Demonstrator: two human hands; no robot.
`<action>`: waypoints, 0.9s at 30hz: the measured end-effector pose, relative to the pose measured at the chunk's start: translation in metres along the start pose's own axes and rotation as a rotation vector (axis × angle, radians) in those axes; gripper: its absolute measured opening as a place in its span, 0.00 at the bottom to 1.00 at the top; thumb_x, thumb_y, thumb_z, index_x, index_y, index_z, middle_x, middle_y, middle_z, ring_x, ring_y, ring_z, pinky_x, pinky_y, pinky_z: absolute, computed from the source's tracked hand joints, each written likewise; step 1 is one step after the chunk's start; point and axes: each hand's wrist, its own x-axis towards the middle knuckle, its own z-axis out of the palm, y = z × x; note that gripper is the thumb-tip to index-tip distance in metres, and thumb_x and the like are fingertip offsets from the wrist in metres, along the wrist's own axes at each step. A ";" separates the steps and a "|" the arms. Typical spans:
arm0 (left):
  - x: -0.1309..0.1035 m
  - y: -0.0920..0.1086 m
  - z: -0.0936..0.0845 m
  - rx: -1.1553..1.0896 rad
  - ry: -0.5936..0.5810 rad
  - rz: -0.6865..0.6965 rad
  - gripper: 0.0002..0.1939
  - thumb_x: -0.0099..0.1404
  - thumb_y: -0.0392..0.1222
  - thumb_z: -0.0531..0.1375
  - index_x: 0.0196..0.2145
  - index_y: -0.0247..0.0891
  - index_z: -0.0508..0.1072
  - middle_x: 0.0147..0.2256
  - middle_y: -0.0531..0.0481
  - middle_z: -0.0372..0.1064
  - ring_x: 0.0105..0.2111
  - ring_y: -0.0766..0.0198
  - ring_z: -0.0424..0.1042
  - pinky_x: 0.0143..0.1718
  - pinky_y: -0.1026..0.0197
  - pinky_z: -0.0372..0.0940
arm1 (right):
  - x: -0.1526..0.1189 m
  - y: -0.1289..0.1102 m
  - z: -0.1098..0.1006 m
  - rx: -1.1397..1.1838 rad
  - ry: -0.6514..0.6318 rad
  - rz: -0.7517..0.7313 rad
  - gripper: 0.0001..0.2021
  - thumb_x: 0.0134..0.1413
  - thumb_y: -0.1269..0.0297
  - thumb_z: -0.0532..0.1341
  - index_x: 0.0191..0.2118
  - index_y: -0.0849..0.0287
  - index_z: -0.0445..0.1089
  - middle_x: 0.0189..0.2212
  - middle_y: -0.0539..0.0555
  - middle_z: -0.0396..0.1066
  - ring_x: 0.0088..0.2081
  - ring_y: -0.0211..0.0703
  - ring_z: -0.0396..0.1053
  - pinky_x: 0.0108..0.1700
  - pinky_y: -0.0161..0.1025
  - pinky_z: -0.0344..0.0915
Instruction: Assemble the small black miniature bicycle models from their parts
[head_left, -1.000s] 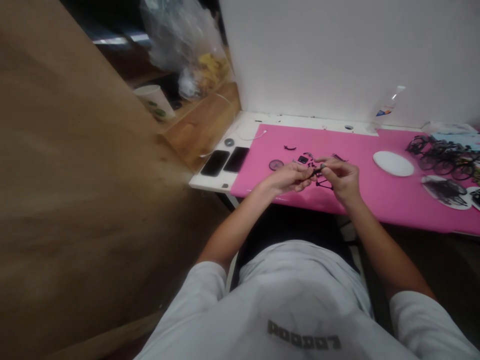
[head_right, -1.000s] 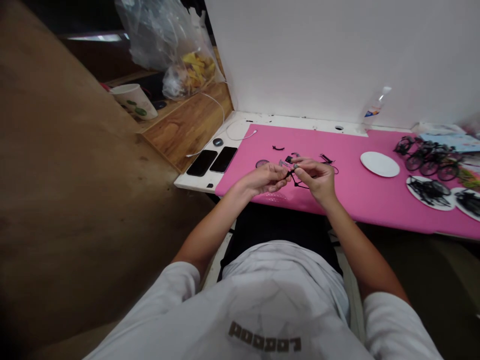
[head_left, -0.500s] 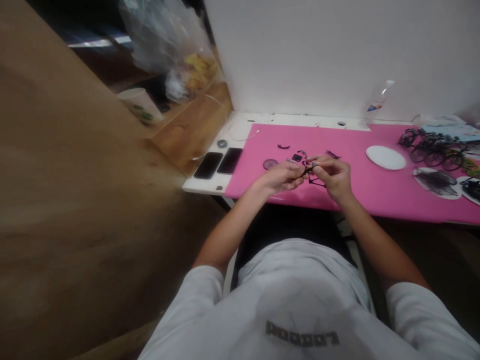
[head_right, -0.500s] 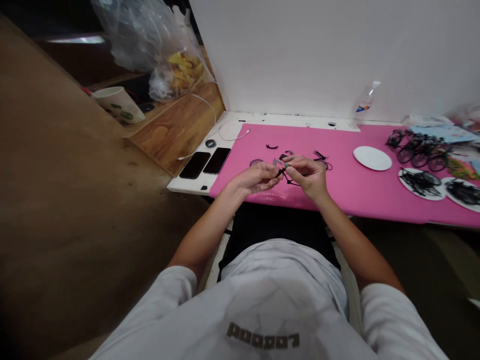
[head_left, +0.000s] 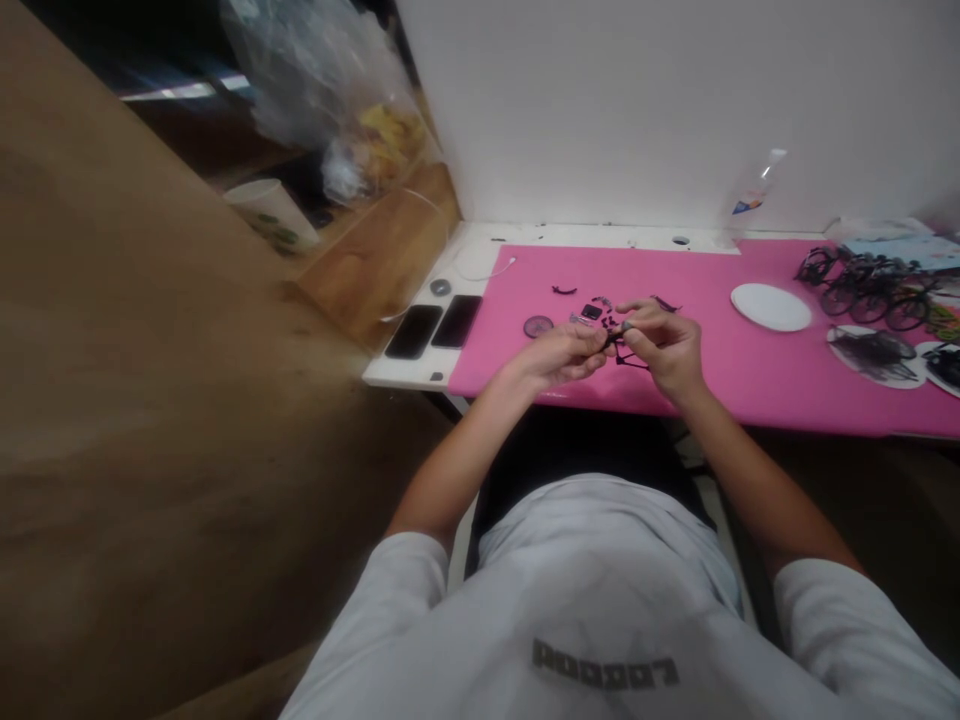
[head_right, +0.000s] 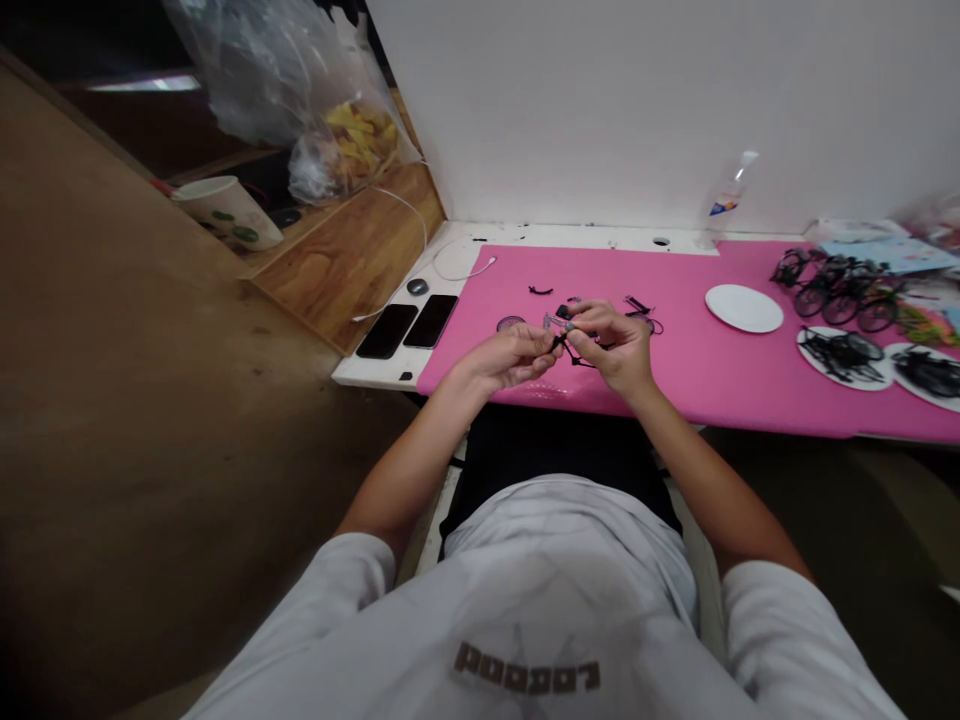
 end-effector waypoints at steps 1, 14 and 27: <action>0.000 0.000 0.000 0.004 -0.003 -0.005 0.13 0.70 0.38 0.72 0.31 0.28 0.78 0.21 0.53 0.66 0.18 0.76 0.60 0.17 0.73 0.46 | 0.000 0.000 0.001 -0.005 0.000 0.001 0.18 0.52 0.40 0.81 0.30 0.47 0.82 0.31 0.52 0.82 0.48 0.55 0.83 0.59 0.60 0.78; -0.007 0.003 0.007 0.265 0.062 0.455 0.36 0.69 0.77 0.63 0.30 0.36 0.72 0.24 0.56 0.60 0.23 0.71 0.57 0.27 0.65 0.55 | 0.005 -0.027 0.001 -0.247 -0.016 -0.167 0.09 0.62 0.50 0.77 0.38 0.47 0.87 0.35 0.54 0.83 0.40 0.51 0.80 0.47 0.53 0.78; -0.004 -0.010 0.004 0.511 0.017 0.643 0.33 0.74 0.71 0.58 0.24 0.40 0.64 0.24 0.55 0.52 0.26 0.66 0.51 0.30 0.59 0.49 | -0.004 -0.030 0.011 -0.345 -0.031 -0.311 0.08 0.63 0.51 0.77 0.39 0.46 0.85 0.35 0.52 0.83 0.42 0.54 0.81 0.52 0.59 0.76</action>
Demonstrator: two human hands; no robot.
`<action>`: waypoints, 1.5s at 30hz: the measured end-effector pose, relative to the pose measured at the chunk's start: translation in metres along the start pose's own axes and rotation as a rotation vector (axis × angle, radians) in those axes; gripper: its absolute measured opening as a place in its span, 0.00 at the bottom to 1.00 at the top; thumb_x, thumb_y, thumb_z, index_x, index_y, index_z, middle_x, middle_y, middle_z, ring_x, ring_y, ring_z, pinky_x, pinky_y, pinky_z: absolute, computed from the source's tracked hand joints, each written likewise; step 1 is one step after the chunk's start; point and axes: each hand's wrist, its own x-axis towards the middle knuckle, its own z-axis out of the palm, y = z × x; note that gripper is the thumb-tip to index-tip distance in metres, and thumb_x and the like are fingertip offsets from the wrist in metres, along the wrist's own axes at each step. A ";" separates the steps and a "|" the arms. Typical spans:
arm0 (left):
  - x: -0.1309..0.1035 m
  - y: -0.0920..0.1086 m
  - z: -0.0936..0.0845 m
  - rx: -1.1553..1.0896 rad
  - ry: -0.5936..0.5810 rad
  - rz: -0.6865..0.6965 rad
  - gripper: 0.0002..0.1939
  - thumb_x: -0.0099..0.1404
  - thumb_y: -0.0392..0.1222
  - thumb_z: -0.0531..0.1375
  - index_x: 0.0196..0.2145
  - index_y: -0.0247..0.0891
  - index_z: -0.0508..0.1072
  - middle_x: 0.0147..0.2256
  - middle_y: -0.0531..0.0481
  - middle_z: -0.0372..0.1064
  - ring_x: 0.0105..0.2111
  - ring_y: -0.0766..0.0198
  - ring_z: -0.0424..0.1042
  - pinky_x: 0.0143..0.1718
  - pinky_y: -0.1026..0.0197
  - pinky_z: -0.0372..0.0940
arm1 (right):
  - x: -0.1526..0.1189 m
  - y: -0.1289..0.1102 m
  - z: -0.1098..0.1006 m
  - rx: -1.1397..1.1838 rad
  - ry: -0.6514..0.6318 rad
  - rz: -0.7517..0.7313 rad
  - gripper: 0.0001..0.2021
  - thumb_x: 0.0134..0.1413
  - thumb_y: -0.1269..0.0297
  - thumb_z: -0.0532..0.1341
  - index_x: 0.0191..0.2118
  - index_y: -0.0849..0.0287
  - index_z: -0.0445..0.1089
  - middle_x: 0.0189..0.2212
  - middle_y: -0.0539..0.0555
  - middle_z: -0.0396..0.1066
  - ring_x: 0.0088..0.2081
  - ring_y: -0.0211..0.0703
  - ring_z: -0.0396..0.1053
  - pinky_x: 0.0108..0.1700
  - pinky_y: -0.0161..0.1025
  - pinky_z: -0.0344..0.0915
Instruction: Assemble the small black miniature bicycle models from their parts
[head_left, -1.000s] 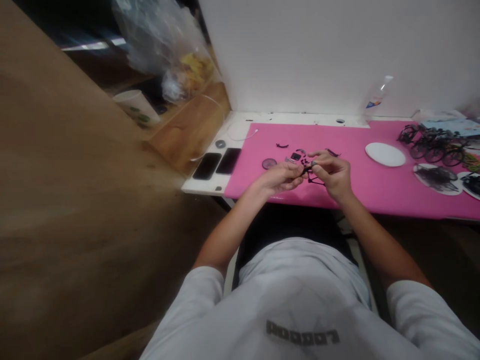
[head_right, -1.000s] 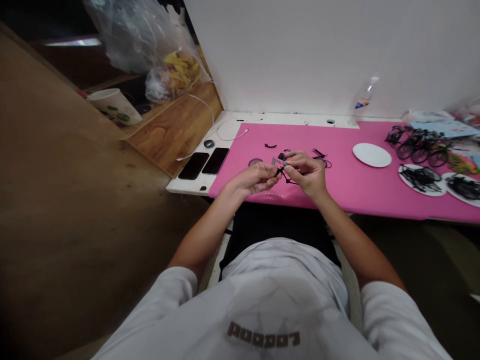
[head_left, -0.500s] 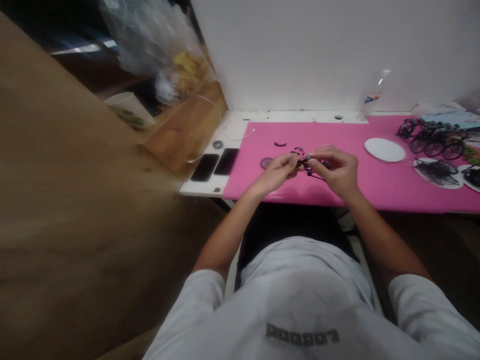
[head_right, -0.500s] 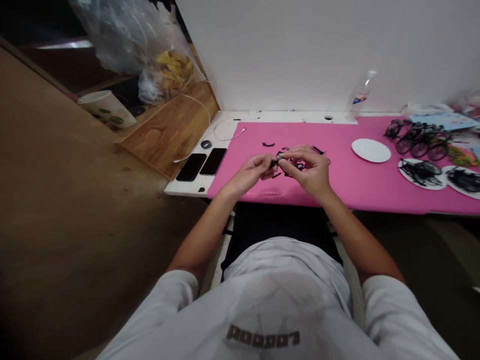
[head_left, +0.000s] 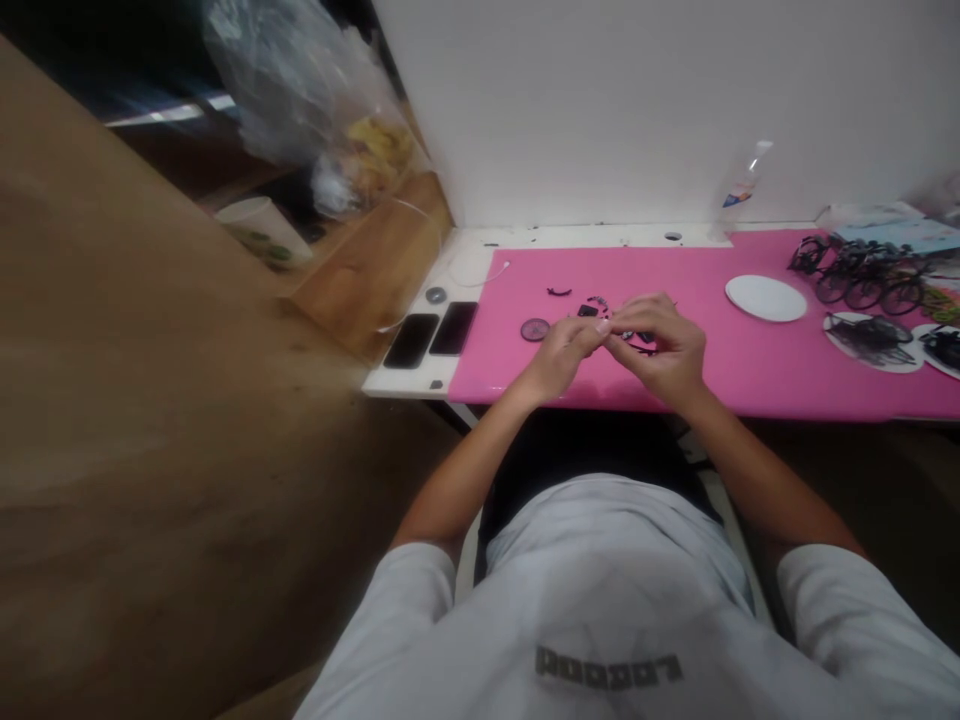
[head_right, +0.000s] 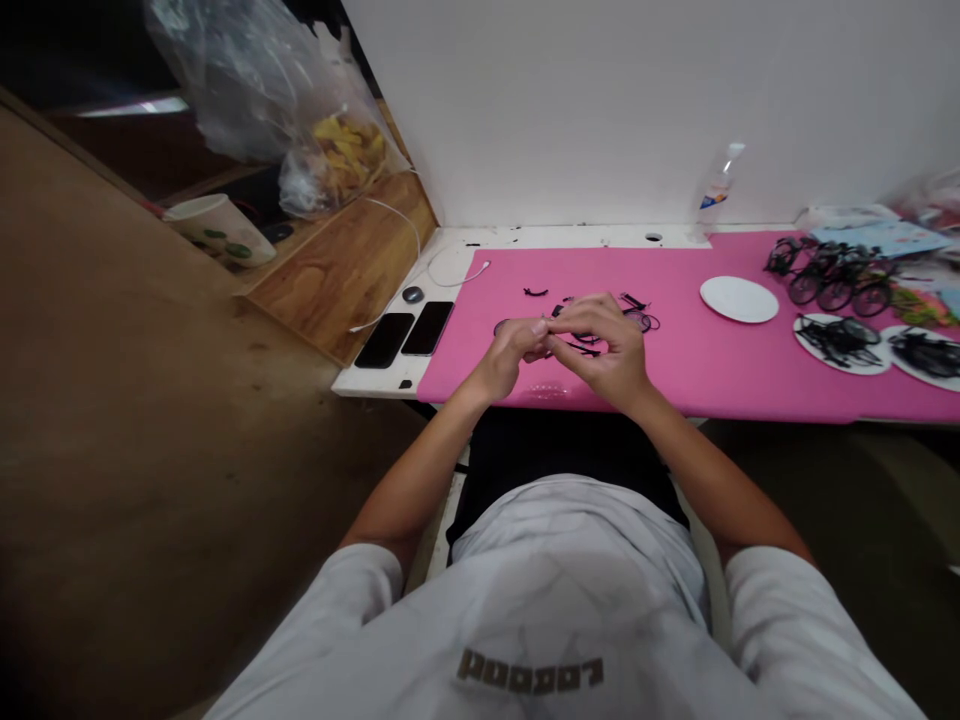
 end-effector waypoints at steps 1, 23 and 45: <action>0.000 0.000 0.001 0.002 0.006 -0.004 0.33 0.73 0.71 0.58 0.24 0.40 0.63 0.24 0.55 0.51 0.26 0.66 0.51 0.30 0.59 0.48 | 0.000 0.001 0.000 -0.004 0.007 0.004 0.08 0.62 0.50 0.78 0.38 0.46 0.85 0.35 0.52 0.83 0.41 0.55 0.80 0.52 0.60 0.77; -0.008 -0.008 0.025 0.019 0.263 0.088 0.36 0.68 0.74 0.57 0.19 0.42 0.56 0.20 0.58 0.45 0.23 0.68 0.50 0.28 0.60 0.50 | -0.010 0.004 0.013 0.066 0.073 -0.097 0.04 0.61 0.57 0.78 0.38 0.46 0.85 0.33 0.51 0.82 0.38 0.50 0.79 0.47 0.55 0.78; -0.011 -0.006 0.027 -0.020 0.254 0.021 0.37 0.67 0.77 0.55 0.20 0.43 0.55 0.22 0.56 0.47 0.25 0.67 0.50 0.27 0.60 0.48 | -0.011 -0.003 0.013 0.004 0.049 -0.056 0.06 0.63 0.53 0.77 0.37 0.46 0.84 0.33 0.52 0.81 0.37 0.51 0.79 0.46 0.56 0.77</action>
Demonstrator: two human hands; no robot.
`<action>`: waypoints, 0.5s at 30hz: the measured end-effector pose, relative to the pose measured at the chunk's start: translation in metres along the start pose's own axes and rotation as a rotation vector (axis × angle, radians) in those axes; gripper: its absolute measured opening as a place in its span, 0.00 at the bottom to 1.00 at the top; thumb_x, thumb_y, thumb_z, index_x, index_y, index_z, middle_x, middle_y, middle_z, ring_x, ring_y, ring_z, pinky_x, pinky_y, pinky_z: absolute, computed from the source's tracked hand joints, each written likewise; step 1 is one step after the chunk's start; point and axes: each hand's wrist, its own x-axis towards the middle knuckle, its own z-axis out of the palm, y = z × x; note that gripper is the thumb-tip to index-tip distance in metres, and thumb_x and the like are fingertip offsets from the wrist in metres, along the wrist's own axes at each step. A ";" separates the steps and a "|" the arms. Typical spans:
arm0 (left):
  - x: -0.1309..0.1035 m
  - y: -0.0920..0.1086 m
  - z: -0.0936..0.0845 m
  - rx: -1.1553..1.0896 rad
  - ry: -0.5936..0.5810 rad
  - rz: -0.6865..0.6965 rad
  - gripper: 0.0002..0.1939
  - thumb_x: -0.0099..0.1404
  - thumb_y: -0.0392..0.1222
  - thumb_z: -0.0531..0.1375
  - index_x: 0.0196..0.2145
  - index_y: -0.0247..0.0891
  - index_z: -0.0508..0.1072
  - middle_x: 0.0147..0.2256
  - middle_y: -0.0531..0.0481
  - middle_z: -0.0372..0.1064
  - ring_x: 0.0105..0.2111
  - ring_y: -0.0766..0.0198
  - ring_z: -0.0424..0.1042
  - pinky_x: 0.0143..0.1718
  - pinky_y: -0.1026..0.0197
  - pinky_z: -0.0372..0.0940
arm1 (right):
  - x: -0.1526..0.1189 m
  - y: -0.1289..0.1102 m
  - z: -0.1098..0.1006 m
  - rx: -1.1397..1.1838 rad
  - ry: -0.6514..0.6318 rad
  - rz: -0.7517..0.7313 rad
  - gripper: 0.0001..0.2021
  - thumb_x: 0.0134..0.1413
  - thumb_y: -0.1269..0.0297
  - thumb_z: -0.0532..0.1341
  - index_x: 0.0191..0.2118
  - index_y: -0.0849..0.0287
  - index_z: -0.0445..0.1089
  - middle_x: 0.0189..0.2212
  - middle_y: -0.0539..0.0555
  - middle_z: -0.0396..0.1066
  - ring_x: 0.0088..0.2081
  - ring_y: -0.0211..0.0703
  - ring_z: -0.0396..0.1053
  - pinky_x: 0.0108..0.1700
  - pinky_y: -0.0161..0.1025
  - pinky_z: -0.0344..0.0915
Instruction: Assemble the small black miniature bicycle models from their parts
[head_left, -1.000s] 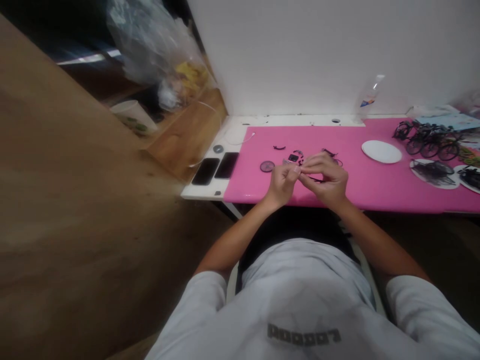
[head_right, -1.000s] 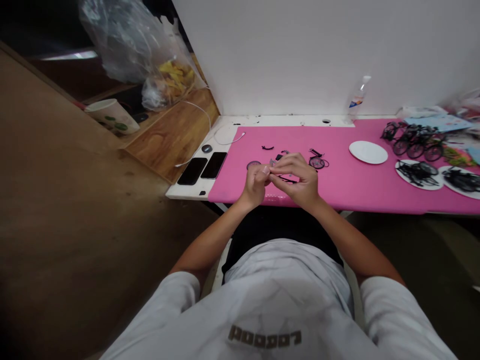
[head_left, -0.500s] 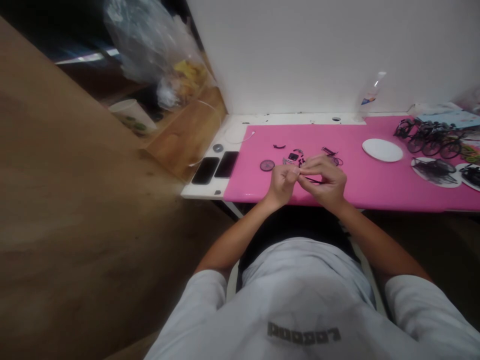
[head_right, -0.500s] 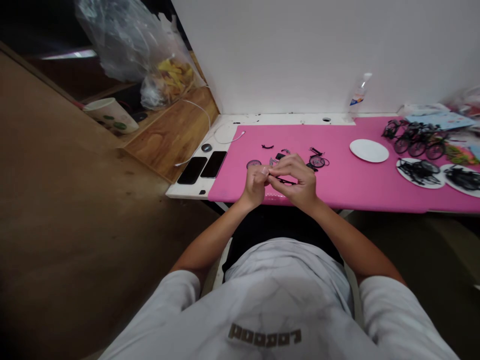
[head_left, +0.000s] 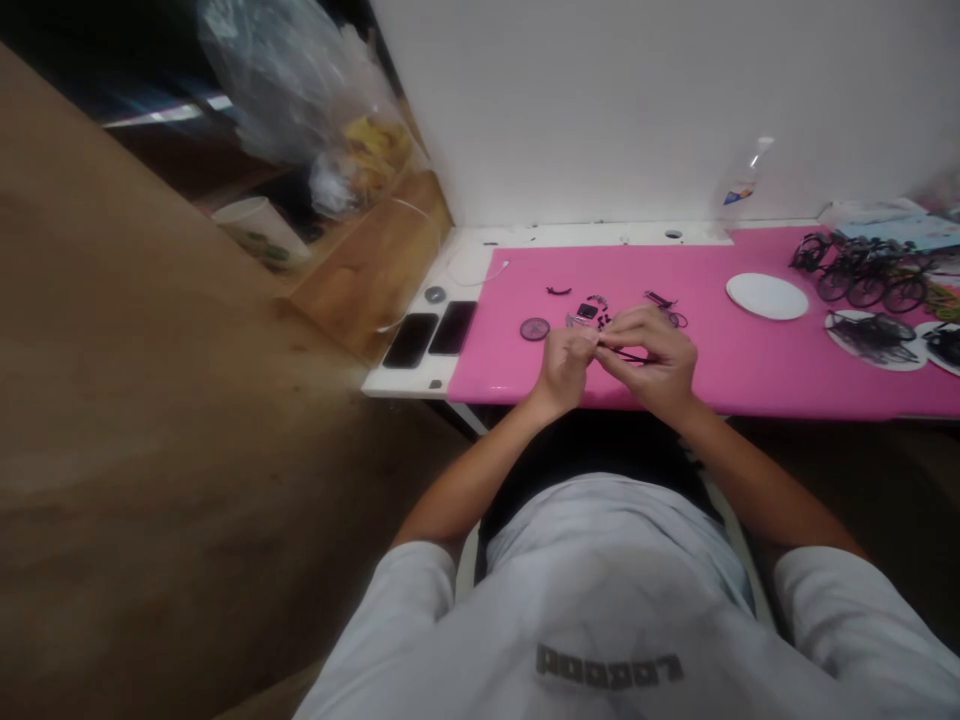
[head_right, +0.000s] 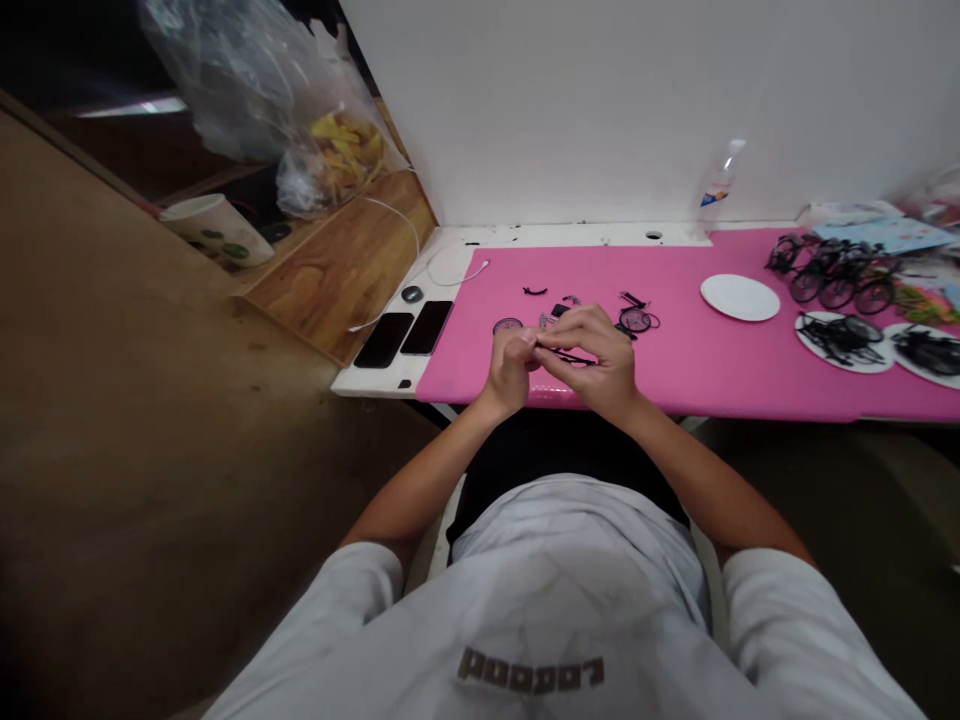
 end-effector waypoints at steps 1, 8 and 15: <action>0.001 0.000 0.000 -0.016 0.002 -0.002 0.37 0.66 0.77 0.56 0.20 0.43 0.55 0.21 0.56 0.47 0.24 0.68 0.49 0.27 0.61 0.48 | 0.001 0.001 -0.001 -0.023 -0.016 0.014 0.07 0.63 0.52 0.77 0.36 0.46 0.84 0.33 0.52 0.81 0.37 0.52 0.79 0.47 0.57 0.77; 0.017 0.003 -0.001 -0.320 -0.136 -0.476 0.31 0.74 0.69 0.57 0.26 0.44 0.56 0.21 0.63 0.39 0.18 0.73 0.38 0.20 0.66 0.36 | 0.008 0.033 -0.015 -0.127 -0.148 -0.009 0.13 0.66 0.45 0.74 0.38 0.47 0.84 0.36 0.53 0.83 0.42 0.55 0.79 0.55 0.61 0.74; 0.026 0.009 -0.005 -0.487 -0.155 -0.712 0.32 0.73 0.68 0.59 0.24 0.43 0.55 0.19 0.64 0.42 0.16 0.75 0.36 0.16 0.67 0.35 | 0.014 0.046 -0.024 -0.147 -0.277 -0.004 0.12 0.69 0.46 0.71 0.43 0.48 0.82 0.38 0.54 0.83 0.44 0.56 0.78 0.55 0.60 0.73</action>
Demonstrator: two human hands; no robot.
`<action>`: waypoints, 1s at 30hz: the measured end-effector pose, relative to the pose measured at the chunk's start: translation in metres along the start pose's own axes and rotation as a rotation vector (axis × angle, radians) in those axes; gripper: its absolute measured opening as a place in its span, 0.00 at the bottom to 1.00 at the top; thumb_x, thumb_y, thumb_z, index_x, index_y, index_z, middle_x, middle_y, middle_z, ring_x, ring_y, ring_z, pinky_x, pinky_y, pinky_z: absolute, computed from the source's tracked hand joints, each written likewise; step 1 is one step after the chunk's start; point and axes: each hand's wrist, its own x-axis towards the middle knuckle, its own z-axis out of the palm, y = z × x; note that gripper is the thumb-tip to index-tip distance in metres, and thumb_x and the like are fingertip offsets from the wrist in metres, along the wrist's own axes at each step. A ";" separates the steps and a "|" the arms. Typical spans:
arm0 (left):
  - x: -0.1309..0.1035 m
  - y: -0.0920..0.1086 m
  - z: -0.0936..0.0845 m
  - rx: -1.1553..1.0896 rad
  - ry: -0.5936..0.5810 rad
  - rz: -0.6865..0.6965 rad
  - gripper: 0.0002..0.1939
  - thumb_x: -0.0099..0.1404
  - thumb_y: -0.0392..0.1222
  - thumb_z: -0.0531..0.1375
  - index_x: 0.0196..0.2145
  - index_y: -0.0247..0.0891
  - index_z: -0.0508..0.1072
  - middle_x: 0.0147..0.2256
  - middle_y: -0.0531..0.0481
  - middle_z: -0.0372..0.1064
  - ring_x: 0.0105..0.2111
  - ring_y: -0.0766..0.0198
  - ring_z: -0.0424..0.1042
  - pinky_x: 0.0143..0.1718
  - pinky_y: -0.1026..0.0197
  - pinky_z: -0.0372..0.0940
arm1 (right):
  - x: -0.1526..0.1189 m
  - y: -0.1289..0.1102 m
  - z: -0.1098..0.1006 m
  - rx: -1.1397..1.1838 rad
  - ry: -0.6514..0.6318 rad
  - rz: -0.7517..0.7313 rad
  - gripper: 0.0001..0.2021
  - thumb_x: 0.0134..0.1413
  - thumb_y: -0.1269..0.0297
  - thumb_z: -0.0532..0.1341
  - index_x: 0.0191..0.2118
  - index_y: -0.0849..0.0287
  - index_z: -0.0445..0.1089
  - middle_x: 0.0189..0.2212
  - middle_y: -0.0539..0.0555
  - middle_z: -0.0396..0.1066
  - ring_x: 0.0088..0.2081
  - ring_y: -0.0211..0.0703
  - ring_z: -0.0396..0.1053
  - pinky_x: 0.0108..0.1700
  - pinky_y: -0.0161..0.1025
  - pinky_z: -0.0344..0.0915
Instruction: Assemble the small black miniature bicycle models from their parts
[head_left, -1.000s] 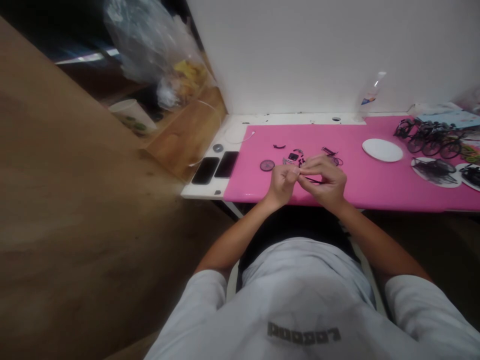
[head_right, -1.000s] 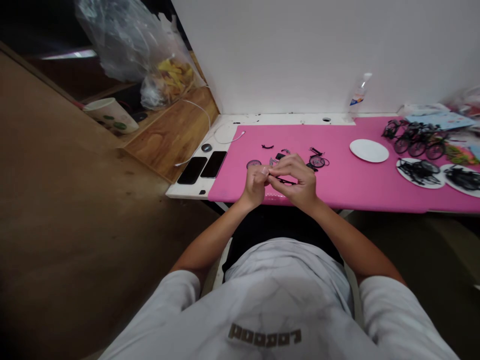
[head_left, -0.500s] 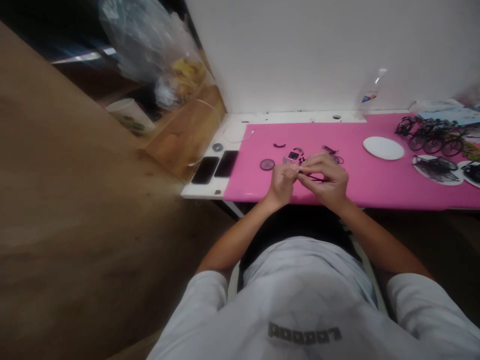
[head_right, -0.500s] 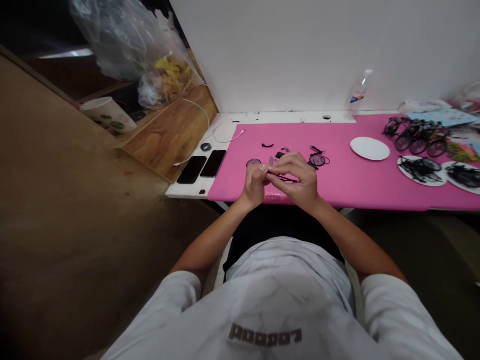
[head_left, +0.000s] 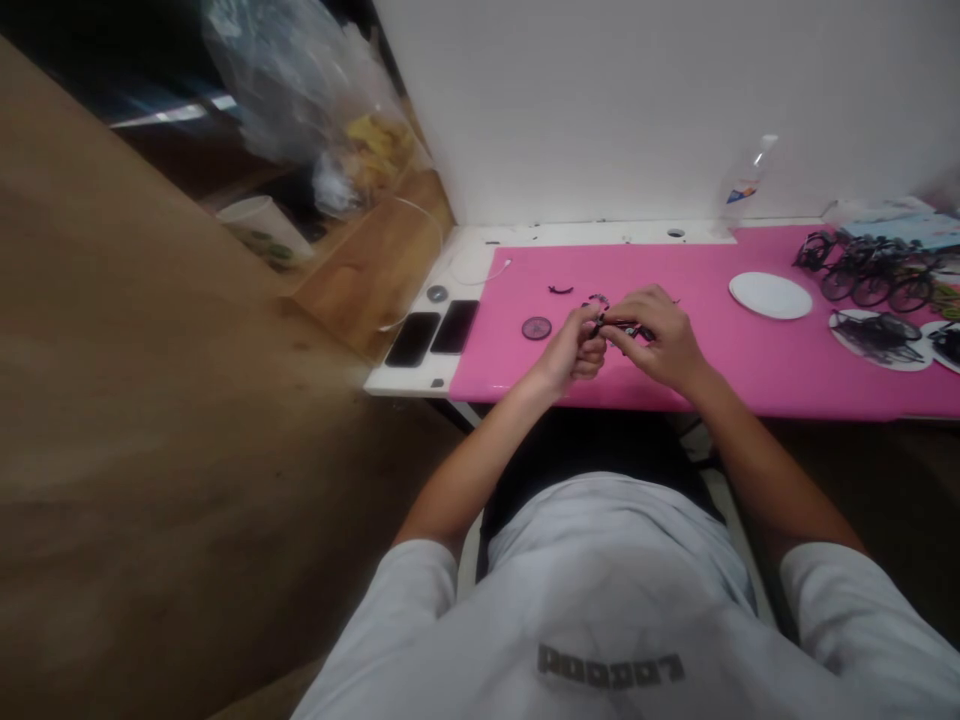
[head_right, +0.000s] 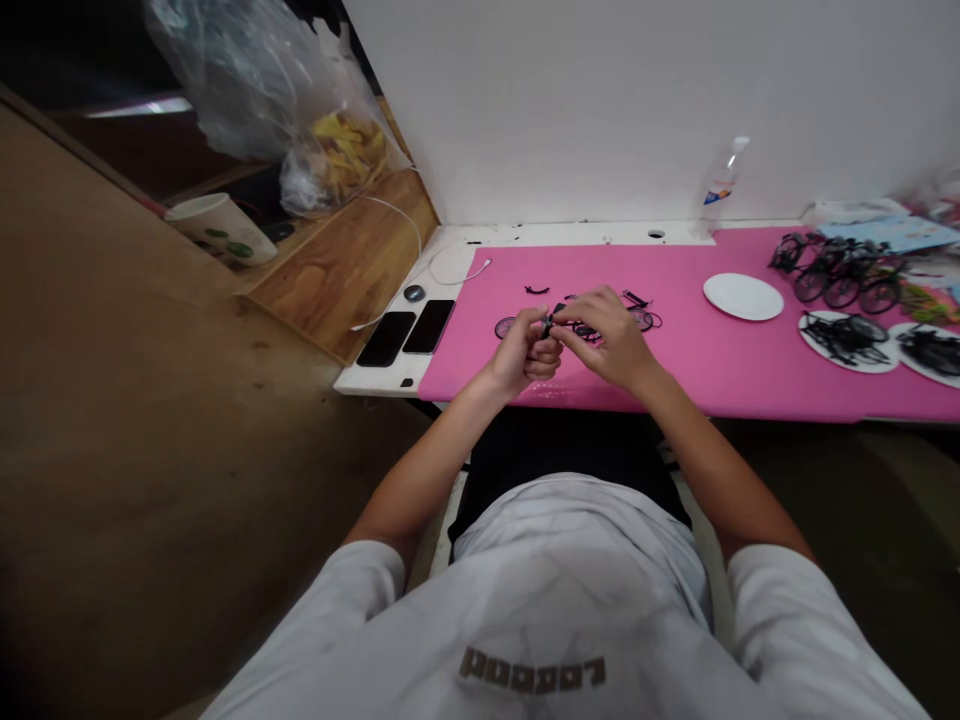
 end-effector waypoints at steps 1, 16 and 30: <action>0.000 0.001 -0.001 -0.010 -0.011 -0.011 0.33 0.73 0.69 0.59 0.23 0.44 0.54 0.18 0.64 0.41 0.16 0.75 0.36 0.16 0.67 0.35 | 0.000 -0.001 -0.001 -0.004 -0.004 -0.002 0.11 0.69 0.48 0.71 0.43 0.48 0.82 0.38 0.54 0.83 0.44 0.55 0.78 0.54 0.59 0.73; 0.011 -0.004 -0.016 0.064 -0.111 -0.070 0.35 0.73 0.72 0.53 0.19 0.46 0.50 0.17 0.62 0.39 0.15 0.74 0.35 0.15 0.66 0.34 | 0.002 -0.009 -0.006 0.014 -0.086 0.076 0.08 0.68 0.54 0.72 0.46 0.51 0.83 0.41 0.56 0.83 0.45 0.53 0.78 0.52 0.53 0.74; 0.024 -0.018 -0.022 0.308 0.064 0.232 0.36 0.71 0.78 0.55 0.24 0.44 0.58 0.19 0.60 0.43 0.17 0.72 0.40 0.20 0.62 0.36 | 0.001 -0.014 -0.006 0.008 -0.087 0.153 0.05 0.68 0.61 0.72 0.45 0.53 0.85 0.39 0.54 0.84 0.40 0.50 0.79 0.44 0.47 0.74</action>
